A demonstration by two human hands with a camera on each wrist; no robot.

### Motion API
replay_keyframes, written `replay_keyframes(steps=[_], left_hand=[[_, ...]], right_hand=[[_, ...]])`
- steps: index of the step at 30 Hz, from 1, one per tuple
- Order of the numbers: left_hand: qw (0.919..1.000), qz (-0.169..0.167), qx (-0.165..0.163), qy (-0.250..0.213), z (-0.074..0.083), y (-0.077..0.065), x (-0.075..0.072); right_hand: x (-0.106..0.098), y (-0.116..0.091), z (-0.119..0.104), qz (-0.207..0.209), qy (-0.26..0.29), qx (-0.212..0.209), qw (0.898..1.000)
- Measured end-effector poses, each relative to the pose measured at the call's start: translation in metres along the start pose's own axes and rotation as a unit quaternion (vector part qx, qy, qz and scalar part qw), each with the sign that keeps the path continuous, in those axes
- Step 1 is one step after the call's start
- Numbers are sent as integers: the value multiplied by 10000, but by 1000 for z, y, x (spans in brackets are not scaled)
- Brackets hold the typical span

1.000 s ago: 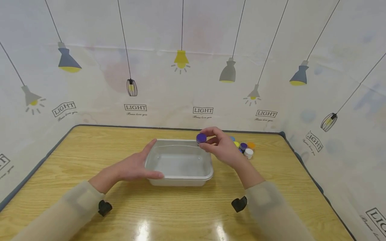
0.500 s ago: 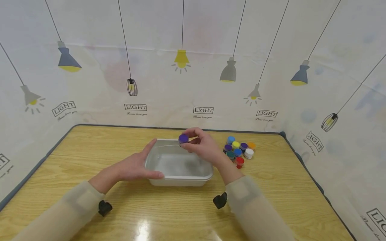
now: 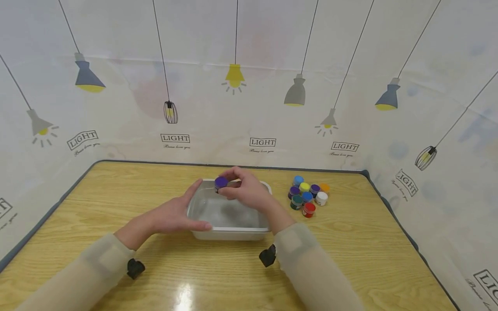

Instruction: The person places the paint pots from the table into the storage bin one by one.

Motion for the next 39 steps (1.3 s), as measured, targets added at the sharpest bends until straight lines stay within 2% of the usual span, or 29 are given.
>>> replay_keyframes(steps=[5, 11, 16, 25, 39], left_hand=[[10000, -30, 0, 36, 1, 0, 0], [10000, -49, 38, 36, 2, 0, 0], [10000, -44, 67, 30, 2, 2, 1], [9999, -2, 105, -5, 0, 1, 1], [9997, 26, 231, -103, 3, 2, 2]], right_hand=[[10, 7, 1, -149, -137, 118, 9997], [18, 13, 7, -182, -587, 314, 9976], [23, 16, 14, -71, -1175, 206, 9928], [32, 18, 20, -43, -1803, 156, 9835], [35, 19, 23, -5, -2039, 505, 9777]])
Point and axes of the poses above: each hand's wrist, its own y-axis towards the middle knuckle, its own x-axis out of the palm, z = x × y, the point moved 3 cm from there along y, towards the middle knuckle, and after that the axes turned 14 degrees about x, right-handed, at the moved point
